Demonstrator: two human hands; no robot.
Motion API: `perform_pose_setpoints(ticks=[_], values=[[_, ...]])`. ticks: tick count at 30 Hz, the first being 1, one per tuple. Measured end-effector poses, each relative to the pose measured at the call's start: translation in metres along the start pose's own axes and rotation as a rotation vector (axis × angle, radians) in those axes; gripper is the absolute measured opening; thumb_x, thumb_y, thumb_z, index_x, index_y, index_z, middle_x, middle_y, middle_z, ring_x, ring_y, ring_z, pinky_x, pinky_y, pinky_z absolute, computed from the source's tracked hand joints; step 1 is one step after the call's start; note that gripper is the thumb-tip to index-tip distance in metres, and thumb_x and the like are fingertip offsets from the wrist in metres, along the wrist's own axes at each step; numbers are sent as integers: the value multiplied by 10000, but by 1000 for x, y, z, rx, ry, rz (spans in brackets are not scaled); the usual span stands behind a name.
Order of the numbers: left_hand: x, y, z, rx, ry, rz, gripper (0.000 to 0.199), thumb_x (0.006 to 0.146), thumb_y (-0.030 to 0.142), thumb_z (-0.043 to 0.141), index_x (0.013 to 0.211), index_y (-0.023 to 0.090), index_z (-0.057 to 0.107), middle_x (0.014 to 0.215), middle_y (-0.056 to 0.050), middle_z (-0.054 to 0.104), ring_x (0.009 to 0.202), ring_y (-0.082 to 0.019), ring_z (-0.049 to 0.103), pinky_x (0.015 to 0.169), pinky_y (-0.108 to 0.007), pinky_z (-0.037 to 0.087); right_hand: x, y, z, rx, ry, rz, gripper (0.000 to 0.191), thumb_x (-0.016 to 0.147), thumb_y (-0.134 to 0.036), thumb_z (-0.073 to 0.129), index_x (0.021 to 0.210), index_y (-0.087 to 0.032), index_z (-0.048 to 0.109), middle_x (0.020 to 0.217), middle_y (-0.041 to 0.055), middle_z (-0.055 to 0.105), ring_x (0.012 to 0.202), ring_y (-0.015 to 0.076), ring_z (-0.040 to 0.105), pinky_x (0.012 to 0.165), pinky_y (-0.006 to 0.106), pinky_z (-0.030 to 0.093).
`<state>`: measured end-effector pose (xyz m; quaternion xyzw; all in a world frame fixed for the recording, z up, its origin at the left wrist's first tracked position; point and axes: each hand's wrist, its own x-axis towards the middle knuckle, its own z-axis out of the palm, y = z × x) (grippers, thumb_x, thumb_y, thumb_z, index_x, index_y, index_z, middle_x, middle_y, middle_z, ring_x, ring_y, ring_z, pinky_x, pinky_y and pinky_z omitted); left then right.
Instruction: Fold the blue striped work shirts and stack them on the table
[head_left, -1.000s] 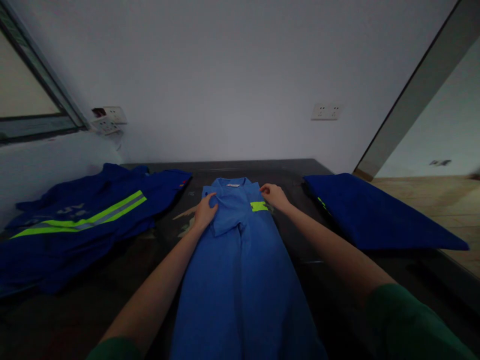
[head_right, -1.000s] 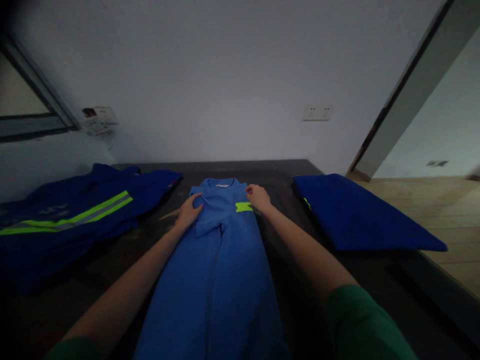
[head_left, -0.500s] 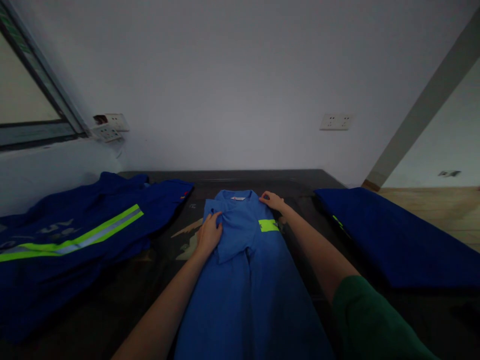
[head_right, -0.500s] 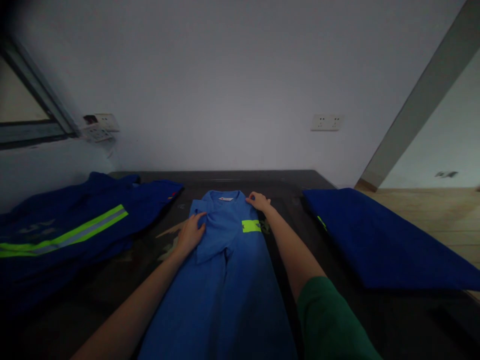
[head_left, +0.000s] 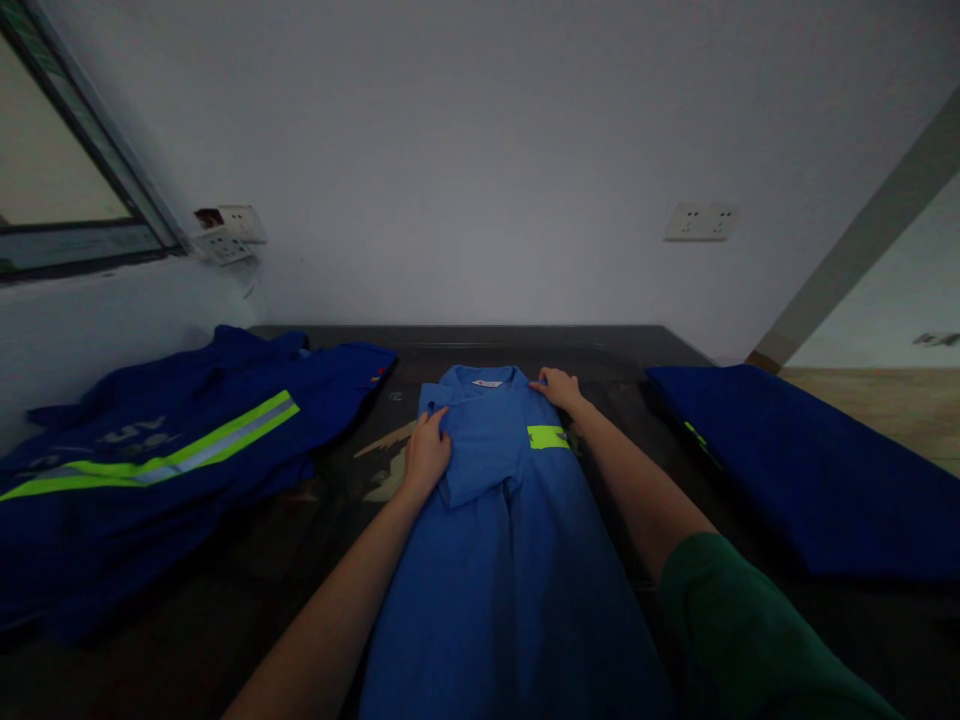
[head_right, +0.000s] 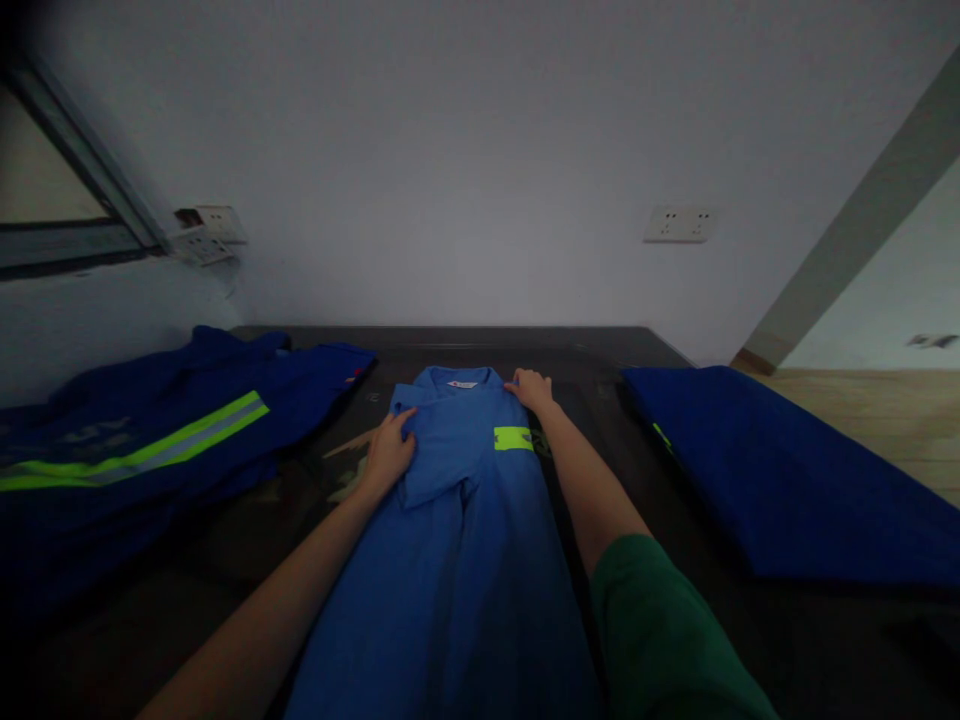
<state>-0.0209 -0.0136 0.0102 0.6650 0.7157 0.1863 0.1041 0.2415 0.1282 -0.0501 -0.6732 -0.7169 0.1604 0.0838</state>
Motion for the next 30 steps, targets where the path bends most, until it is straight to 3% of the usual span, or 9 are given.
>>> perform_pose_setpoints(ticks=[6,14,18,23,27,30], values=[[6,-8,0,-179,77,-39,523,772,62,452,1273,149,575,1213,-121,577,1118,-234,578,1012,-350,438,-16,-7,7,-54,143,29,376,955,-459,410,1131,-146,520,1146,172,605,1098,278,520,911,404,335],[5,-8,2,-198,100,-43,473,772,100,502,1232,134,604,1226,-134,536,1145,-244,554,1035,-353,423,-40,-30,-10,-17,262,-46,344,966,-346,388,1241,-167,490,1240,160,543,1149,274,471,911,366,374],[4,-8,6,-146,90,-7,483,764,56,474,1217,146,614,1278,-136,502,1180,-250,532,1057,-367,405,-68,-47,0,46,150,-188,421,962,-373,392,1297,-135,482,1276,169,539,1165,274,502,950,358,395],[-1,-7,5,-120,126,28,538,724,-14,429,1163,213,641,1276,-86,505,1182,-213,526,1052,-352,405,-86,-48,12,26,66,-174,515,964,-416,385,1365,-97,436,1415,215,431,1312,304,404,1061,423,321],[-10,1,-3,52,169,26,542,699,-8,467,1127,268,653,1344,-81,458,1232,-288,449,1016,-471,387,-91,-49,1,87,95,-202,449,959,-363,422,1328,-114,487,1391,189,470,1299,277,426,1071,412,318],[-14,16,-13,93,213,135,469,744,32,498,1115,274,652,1379,-75,449,1280,-299,388,1070,-511,287,-106,-52,-17,161,120,-327,325,934,-272,485,1221,-149,574,1292,118,564,1222,214,489,1040,342,355]])
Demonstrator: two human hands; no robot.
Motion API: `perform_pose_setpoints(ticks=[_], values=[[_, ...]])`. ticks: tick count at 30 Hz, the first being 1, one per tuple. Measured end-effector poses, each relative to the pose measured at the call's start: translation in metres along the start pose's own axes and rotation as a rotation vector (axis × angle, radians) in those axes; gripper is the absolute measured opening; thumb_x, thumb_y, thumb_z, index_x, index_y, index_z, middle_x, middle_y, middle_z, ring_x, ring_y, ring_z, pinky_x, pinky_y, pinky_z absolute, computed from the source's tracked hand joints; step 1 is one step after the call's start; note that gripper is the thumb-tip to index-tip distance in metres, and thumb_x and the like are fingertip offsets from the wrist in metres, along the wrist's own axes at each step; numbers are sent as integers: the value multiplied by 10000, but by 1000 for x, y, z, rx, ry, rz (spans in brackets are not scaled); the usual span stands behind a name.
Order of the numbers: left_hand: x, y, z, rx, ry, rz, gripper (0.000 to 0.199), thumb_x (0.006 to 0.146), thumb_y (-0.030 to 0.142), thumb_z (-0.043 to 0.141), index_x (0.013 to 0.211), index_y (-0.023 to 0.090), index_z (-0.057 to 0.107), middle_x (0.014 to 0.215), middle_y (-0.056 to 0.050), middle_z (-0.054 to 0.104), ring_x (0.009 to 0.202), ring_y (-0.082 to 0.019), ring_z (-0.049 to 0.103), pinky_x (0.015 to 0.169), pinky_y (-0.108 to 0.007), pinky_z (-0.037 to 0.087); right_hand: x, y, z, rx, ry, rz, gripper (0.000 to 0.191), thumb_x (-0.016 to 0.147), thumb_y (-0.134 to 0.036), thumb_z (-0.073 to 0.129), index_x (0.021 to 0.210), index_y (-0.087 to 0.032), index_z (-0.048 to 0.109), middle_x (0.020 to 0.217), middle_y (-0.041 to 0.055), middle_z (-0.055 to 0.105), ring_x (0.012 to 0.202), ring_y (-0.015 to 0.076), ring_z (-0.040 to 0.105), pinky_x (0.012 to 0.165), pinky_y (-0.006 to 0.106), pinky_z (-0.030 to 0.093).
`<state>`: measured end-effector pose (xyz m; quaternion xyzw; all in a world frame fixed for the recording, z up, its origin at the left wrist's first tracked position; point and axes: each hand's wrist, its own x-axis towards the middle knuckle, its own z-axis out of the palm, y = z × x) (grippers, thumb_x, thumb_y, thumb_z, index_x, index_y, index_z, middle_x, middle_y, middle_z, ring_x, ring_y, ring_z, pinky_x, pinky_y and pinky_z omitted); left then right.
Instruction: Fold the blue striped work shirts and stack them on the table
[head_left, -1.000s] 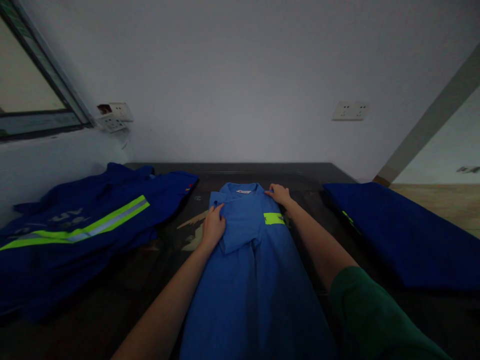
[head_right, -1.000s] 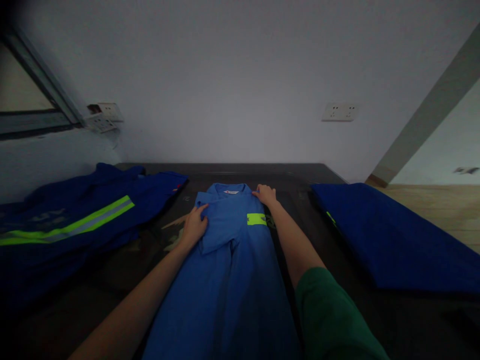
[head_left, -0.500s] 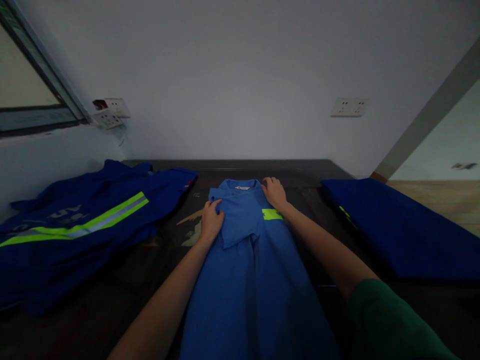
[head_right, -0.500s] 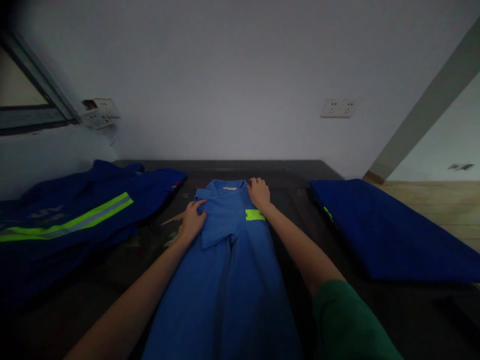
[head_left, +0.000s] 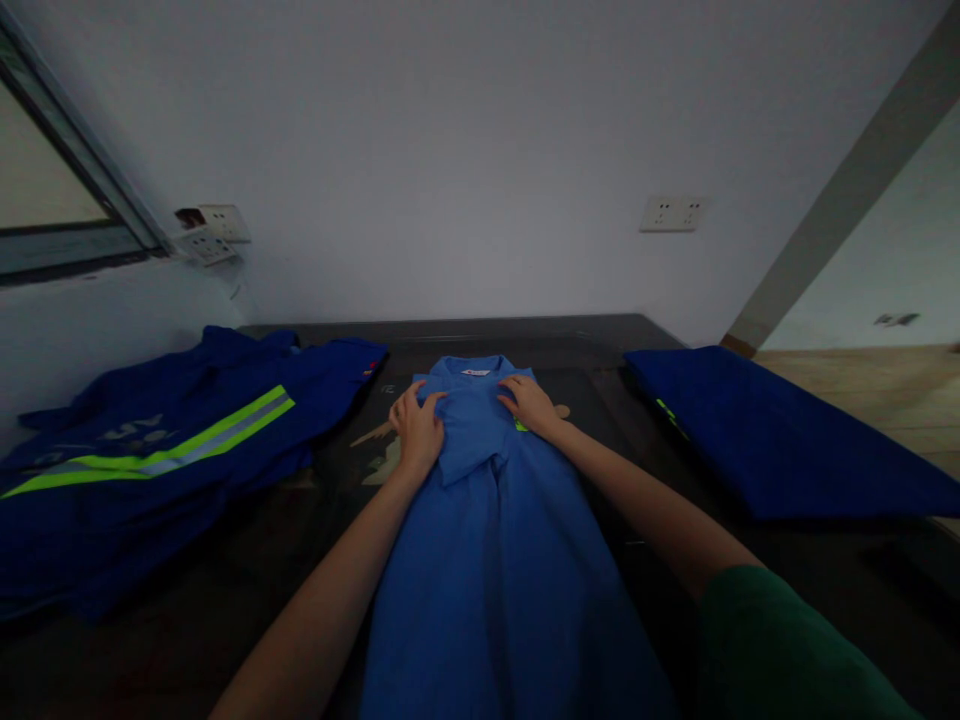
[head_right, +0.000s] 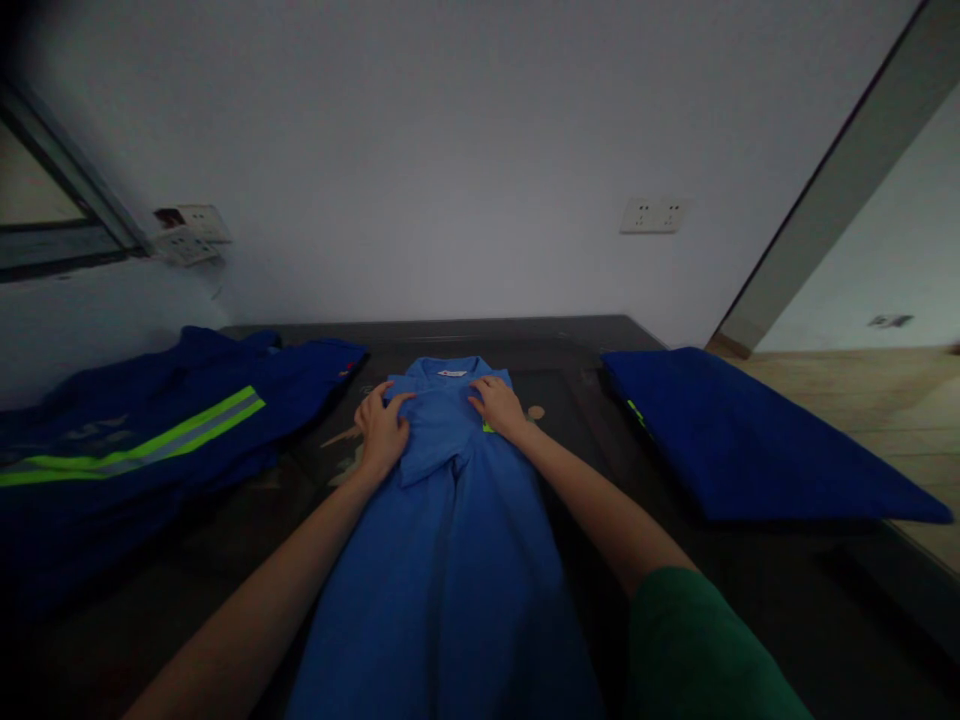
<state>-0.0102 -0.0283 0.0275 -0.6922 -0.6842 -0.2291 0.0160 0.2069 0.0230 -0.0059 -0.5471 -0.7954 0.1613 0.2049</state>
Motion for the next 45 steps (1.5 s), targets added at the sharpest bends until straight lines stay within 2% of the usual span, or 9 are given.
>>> perform_pose_setpoints(ticks=[2,5,7,10,17,24,31,38,45], values=[[2,12,-8,-112,-101,131,380,800,75,486,1093,251,652,1277,-73,549,1221,-255,460,1071,-456,309,-14,-7,-15,129,-14,-147,234,900,-195,525,1106,-162,630,1157,78,636,1118,186,546,984,318,398],[0,27,-16,-317,-419,293,279,839,144,499,1067,214,644,1083,-61,651,1024,-193,586,959,-340,432,-42,-13,-35,311,-107,-349,167,859,-121,544,965,-172,662,982,43,674,966,166,587,904,314,436],[-6,33,-19,-356,-590,381,284,802,168,562,1074,205,635,1068,-63,653,995,-195,595,922,-318,454,-59,-15,-43,350,-178,-447,189,830,-99,564,976,-177,655,986,38,664,975,167,574,907,329,428],[-21,33,-18,-331,-690,461,376,725,122,609,1092,204,619,1107,-75,631,1057,-222,566,953,-334,431,-75,-18,-44,340,-224,-507,326,788,-66,596,1096,-171,610,1091,58,630,1050,175,538,942,351,407],[-45,28,-11,-315,-466,380,244,765,94,556,988,188,581,1007,-59,591,958,-192,564,855,-306,458,-60,-14,-30,354,-226,-489,156,777,-111,668,924,-161,654,961,51,654,965,182,570,899,329,424],[-51,42,-24,-191,-431,344,30,833,153,552,820,178,561,791,-18,590,750,-170,567,668,-258,430,-37,-15,-33,465,-343,-417,117,766,-106,657,868,-163,658,883,25,675,826,158,619,770,270,466],[-58,37,-34,-64,-466,516,96,883,202,549,900,186,642,916,-38,639,868,-173,598,756,-263,464,-39,-18,-32,478,-509,-427,212,740,-137,694,950,-155,681,958,41,691,857,159,625,777,264,468],[-72,28,-44,33,-447,681,214,919,187,499,1040,176,675,1043,-68,666,966,-198,604,816,-309,508,-35,-9,-27,544,-568,-472,224,792,-263,688,993,-168,706,1014,54,690,942,168,622,841,280,456],[-80,24,-44,21,-392,703,280,921,133,460,1121,175,651,1116,-74,657,1004,-194,608,847,-323,527,-26,-1,-23,587,-644,-536,227,857,-323,616,996,-178,721,1027,55,687,978,164,613,896,287,441]])
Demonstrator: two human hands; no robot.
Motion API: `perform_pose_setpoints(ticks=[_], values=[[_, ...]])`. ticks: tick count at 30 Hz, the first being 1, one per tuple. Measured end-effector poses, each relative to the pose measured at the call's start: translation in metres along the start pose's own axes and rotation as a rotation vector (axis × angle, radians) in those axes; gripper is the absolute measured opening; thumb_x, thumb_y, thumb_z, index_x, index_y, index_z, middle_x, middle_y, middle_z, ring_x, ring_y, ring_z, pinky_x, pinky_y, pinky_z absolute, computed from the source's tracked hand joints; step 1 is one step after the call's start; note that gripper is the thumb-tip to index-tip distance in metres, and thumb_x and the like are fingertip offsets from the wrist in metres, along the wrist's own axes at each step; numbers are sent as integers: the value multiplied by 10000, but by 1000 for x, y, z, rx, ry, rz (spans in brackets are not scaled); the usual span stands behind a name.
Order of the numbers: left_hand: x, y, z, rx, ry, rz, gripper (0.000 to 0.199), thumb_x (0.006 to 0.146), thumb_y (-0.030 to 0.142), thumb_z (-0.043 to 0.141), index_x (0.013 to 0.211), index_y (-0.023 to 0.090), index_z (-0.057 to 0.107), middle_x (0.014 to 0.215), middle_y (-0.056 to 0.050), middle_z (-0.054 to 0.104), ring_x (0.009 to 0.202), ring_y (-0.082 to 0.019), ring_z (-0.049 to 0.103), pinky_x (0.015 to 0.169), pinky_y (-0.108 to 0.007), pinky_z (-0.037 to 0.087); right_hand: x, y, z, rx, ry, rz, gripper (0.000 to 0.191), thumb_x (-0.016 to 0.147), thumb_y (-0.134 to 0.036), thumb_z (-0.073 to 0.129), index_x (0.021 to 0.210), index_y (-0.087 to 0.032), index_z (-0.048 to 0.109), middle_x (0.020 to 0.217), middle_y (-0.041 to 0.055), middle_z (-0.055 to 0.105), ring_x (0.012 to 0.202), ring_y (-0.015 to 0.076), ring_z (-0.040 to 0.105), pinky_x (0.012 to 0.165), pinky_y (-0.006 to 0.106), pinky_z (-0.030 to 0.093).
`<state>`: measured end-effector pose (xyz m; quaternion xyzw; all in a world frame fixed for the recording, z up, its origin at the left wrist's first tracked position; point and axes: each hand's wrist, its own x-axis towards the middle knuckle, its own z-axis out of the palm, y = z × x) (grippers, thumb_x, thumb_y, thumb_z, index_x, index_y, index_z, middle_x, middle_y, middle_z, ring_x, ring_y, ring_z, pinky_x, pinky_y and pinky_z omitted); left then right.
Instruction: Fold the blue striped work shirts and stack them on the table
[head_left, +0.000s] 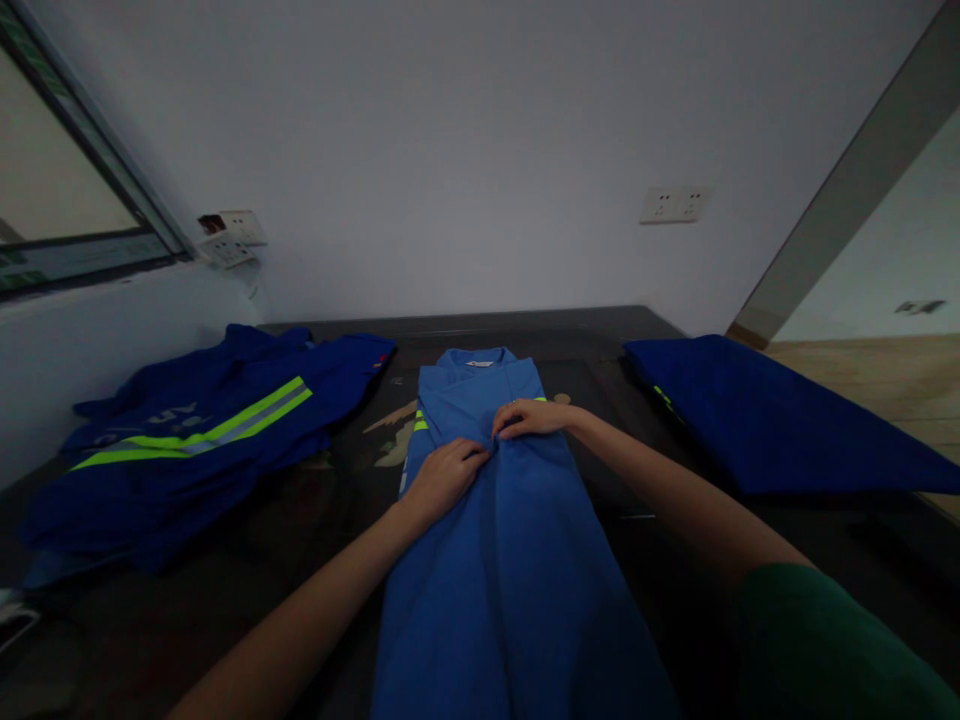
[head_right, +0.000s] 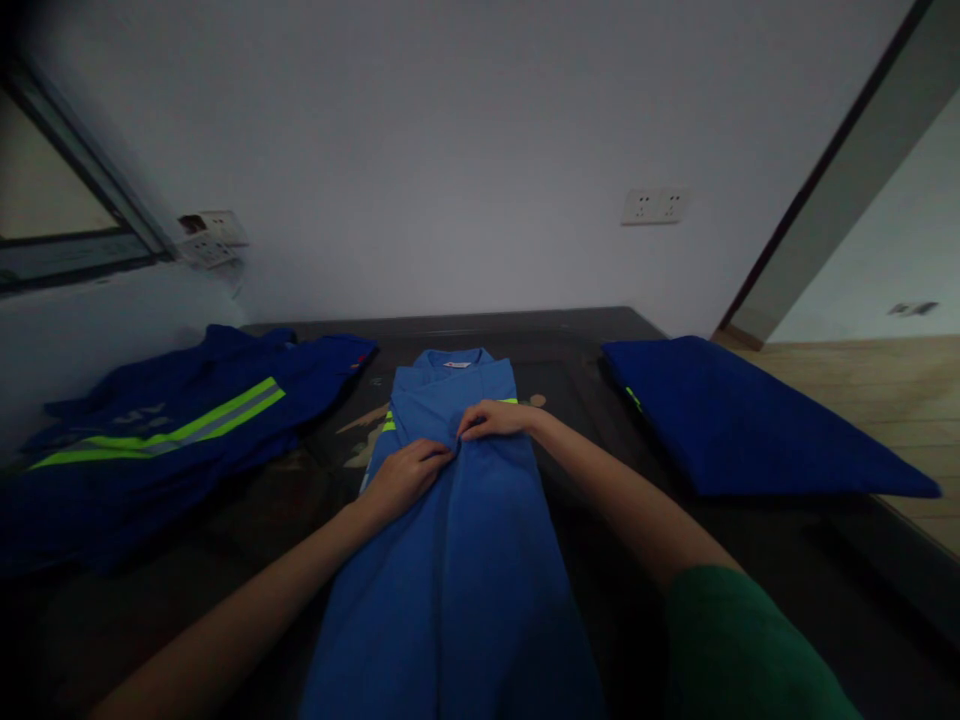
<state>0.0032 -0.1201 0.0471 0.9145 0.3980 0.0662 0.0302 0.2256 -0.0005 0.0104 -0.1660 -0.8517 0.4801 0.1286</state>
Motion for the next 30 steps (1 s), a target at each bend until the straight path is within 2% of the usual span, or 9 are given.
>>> perform_pose_setpoints(ticks=[3,9,14,17,20,26,30], values=[[-2,0,2,-42,31,-11,293,908,103,456,1127,164,641,1117,-81,652,1013,-191,605,870,-323,525,-3,1,4,18,51,17,222,848,-330,623,971,-175,723,1011,52,695,960,164,621,880,283,446],[-3,-4,8,-101,88,-8,315,893,88,461,1160,162,611,1105,-86,644,984,-194,602,854,-338,528,-3,-8,16,13,235,89,176,810,-313,659,873,-159,714,885,40,707,826,161,632,774,271,459],[-2,-5,10,-132,94,15,296,887,106,480,1149,166,605,1093,-84,643,979,-197,595,853,-346,520,3,-13,17,10,284,110,141,792,-290,671,824,-155,693,822,26,696,778,155,616,741,266,448],[-1,-4,7,-137,83,9,256,885,113,490,1101,158,619,1072,-84,646,967,-197,595,849,-340,515,6,-14,19,-23,255,114,135,801,-280,660,823,-148,677,816,25,684,769,156,604,725,264,441],[-1,-4,4,-137,65,6,224,891,119,478,1044,165,635,1060,-81,644,963,-191,593,846,-327,508,9,-15,23,-100,227,106,116,827,-257,628,844,-149,666,840,30,674,793,161,595,747,274,436],[-1,-2,1,-152,46,-7,182,909,180,465,959,182,640,999,-70,639,944,-194,590,845,-327,505,13,-17,38,-377,278,132,109,867,-255,590,902,-158,625,887,57,639,836,185,543,784,310,411],[0,2,0,-180,45,-65,213,921,201,453,1063,172,609,1046,-79,628,966,-193,594,869,-335,510,12,-12,51,-470,362,136,151,879,-281,591,955,-151,595,940,75,622,880,203,523,809,335,398]])
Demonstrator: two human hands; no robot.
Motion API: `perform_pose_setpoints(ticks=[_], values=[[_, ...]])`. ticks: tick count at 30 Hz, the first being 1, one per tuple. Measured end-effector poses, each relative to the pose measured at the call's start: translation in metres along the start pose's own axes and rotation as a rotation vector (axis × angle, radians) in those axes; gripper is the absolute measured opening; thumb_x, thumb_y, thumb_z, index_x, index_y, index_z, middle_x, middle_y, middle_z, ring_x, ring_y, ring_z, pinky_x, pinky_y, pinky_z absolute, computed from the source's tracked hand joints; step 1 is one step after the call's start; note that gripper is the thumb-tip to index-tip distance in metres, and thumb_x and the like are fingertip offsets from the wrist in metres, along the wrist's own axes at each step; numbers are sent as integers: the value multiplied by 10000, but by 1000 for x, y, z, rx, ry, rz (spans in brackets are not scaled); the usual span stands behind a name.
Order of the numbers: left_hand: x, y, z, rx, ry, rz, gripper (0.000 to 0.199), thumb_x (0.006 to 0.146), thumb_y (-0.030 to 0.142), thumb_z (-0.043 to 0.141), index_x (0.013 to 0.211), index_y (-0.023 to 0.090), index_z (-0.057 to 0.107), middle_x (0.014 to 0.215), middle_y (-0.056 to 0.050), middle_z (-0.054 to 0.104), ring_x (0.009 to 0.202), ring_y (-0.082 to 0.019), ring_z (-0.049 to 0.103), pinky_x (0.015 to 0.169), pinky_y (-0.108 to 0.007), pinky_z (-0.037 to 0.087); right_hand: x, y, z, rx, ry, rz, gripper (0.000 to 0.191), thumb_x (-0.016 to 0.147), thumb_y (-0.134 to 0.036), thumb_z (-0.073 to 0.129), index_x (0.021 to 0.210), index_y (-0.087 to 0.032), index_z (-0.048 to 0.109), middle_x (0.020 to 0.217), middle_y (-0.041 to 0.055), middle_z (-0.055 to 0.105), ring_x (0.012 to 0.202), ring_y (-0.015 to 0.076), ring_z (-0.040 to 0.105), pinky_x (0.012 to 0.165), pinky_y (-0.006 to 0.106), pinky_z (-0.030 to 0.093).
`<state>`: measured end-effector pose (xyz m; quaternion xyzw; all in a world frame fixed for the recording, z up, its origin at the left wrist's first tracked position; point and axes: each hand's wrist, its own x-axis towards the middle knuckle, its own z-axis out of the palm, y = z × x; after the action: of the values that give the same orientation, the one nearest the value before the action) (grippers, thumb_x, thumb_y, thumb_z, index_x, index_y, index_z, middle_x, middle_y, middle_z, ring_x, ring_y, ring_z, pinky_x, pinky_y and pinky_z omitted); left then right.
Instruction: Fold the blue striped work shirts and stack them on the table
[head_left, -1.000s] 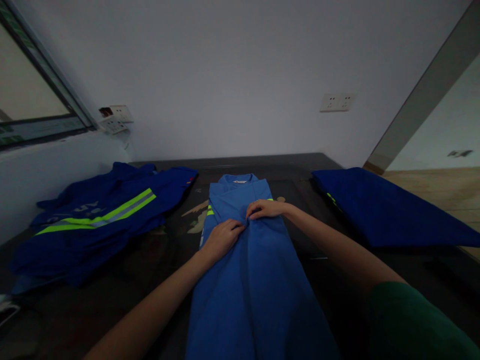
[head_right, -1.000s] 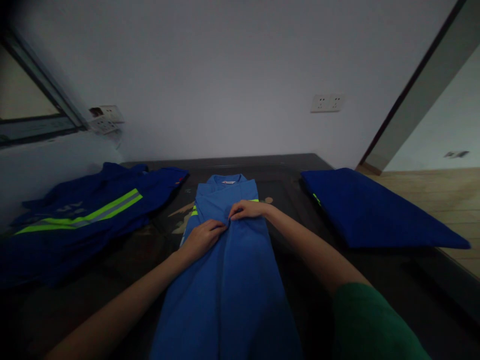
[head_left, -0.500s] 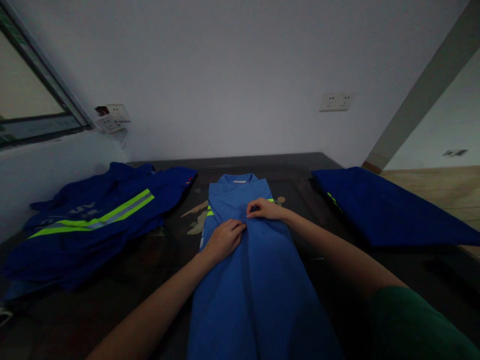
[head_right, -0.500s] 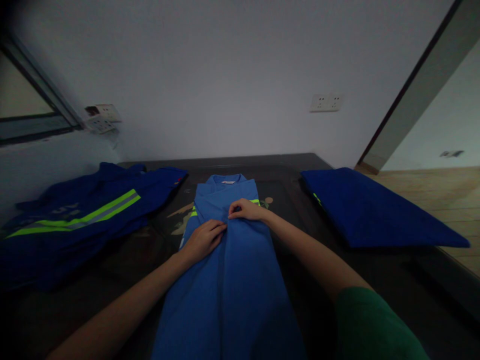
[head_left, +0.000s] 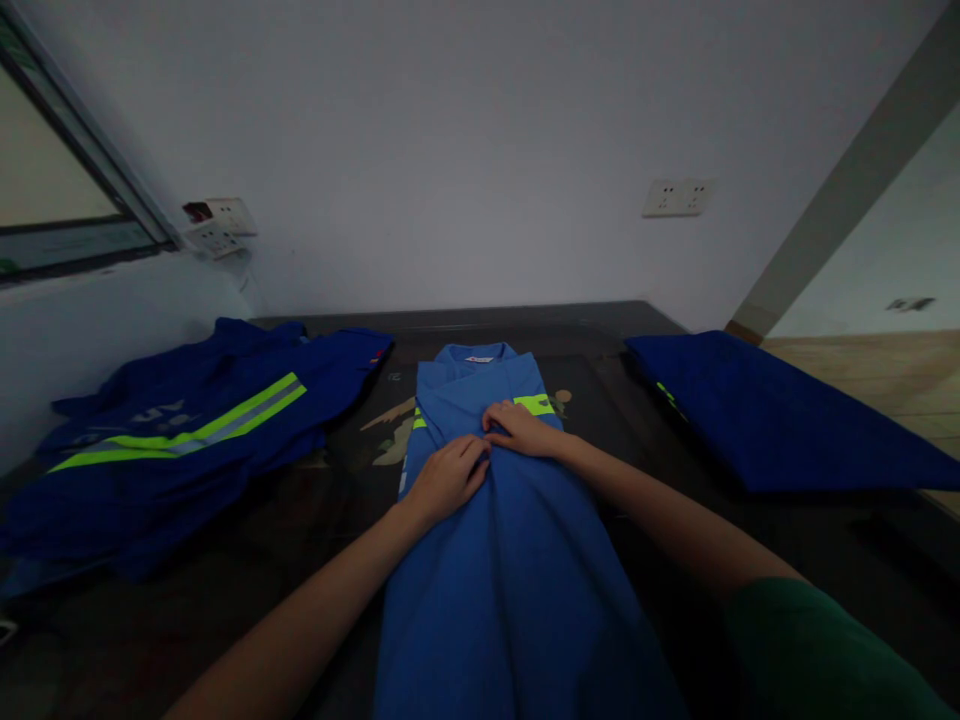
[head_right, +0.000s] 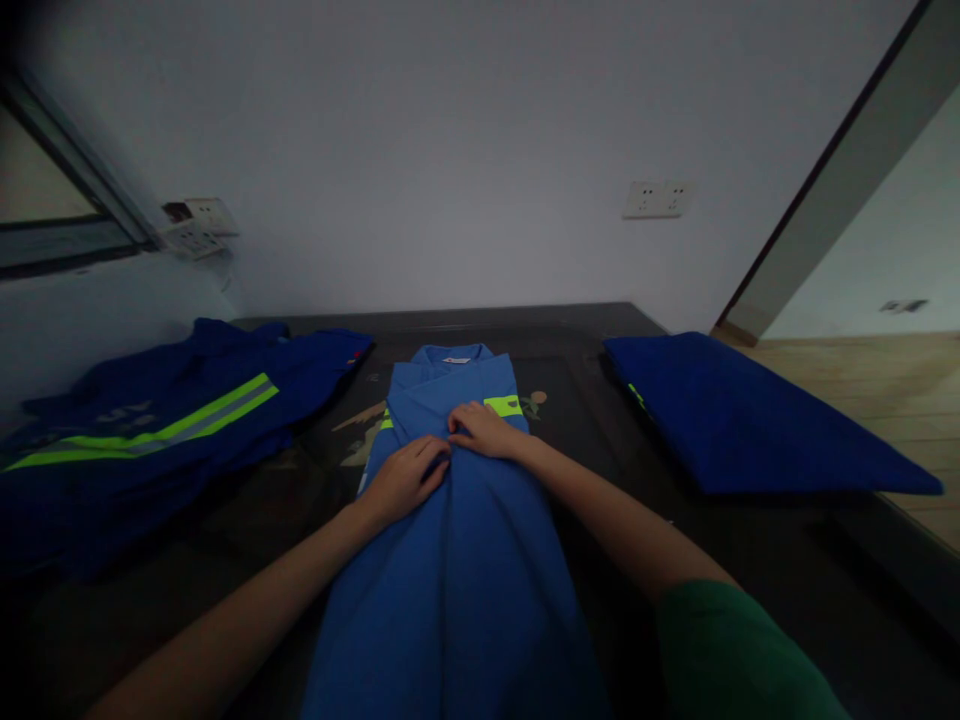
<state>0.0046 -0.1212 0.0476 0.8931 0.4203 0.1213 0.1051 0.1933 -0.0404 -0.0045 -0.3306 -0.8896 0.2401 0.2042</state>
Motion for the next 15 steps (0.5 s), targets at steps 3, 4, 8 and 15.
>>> perform_pose_setpoints(ticks=[3,4,8,15], values=[[0,1,1,32,-19,42,273,923,219,466,1157,186,602,1122,-89,608,1017,-202,586,895,-355,510,-4,2,4,32,75,-4,149,893,-282,572,969,-155,586,963,79,612,909,204,522,843,350,398],[-1,1,2,48,-27,65,276,920,220,475,1155,190,615,1126,-91,606,1024,-206,585,894,-361,513,-5,2,4,70,107,-3,146,896,-278,564,979,-159,583,976,79,611,925,202,526,855,349,403],[-1,-1,4,81,-7,118,261,917,198,476,1114,176,646,1241,-113,576,1145,-222,554,962,-386,493,-11,-3,-5,242,355,82,169,938,-233,461,1020,-160,590,1024,90,622,982,188,552,897,336,427],[-1,3,7,102,-164,45,332,934,218,448,1248,141,524,1402,-148,485,1267,-222,498,1018,-380,462,-39,-21,8,84,178,145,350,966,-266,379,1244,-192,579,1290,98,588,1227,212,506,1053,408,371]])
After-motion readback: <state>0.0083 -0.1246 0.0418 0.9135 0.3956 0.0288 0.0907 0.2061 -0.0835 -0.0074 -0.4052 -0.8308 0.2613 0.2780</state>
